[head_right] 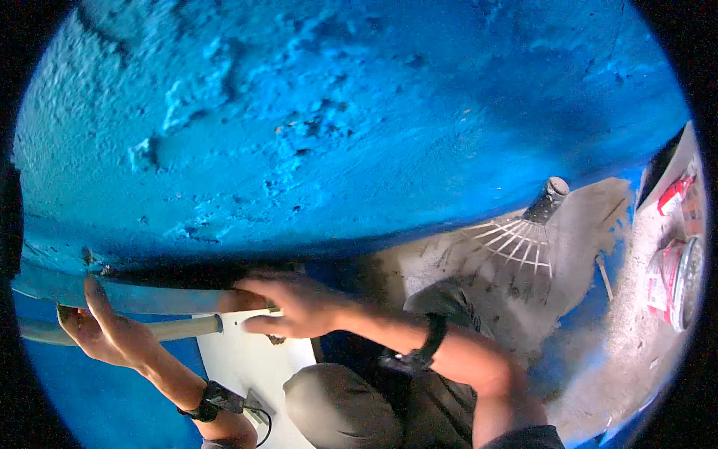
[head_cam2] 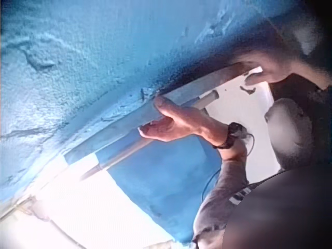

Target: Applying adhesive to a tile and installing it onto a wall around a pipe.

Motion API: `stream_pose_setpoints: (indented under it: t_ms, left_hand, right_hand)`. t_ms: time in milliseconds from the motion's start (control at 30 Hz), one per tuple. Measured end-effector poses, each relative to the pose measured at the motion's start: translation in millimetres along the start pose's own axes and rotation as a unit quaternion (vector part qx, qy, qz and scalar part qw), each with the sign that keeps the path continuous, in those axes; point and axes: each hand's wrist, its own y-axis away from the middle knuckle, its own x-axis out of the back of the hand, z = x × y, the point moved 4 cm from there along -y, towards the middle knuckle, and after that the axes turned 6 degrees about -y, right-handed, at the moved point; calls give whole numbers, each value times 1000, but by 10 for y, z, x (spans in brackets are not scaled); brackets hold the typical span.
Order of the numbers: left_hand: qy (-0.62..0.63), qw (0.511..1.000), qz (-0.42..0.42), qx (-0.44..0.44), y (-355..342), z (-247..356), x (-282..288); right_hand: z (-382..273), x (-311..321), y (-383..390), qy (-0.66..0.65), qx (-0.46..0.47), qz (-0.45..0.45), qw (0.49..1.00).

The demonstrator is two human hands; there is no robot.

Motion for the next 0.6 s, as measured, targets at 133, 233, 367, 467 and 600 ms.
stream_pose_setpoints:
  t_ms: [133,233,367,467,600]
  left_hand:
    - [37,999,18,-1,21,16,-13]
    - [3,999,35,20,63,100,-7]
    - [-18,999,40,23,89,77,118]
    - [-16,997,64,30,114,18,185]
    - [-3,997,69,38,133,109,149]
  right_hand:
    - [538,-14,268,-67,-71,-15,995]
    - [502,-31,305,3,-83,41,996]
    - [671,24,414,9,-91,89,992]
    - [641,6,388,26,-75,78,994]
    - [761,57,320,-18,-105,160,981]
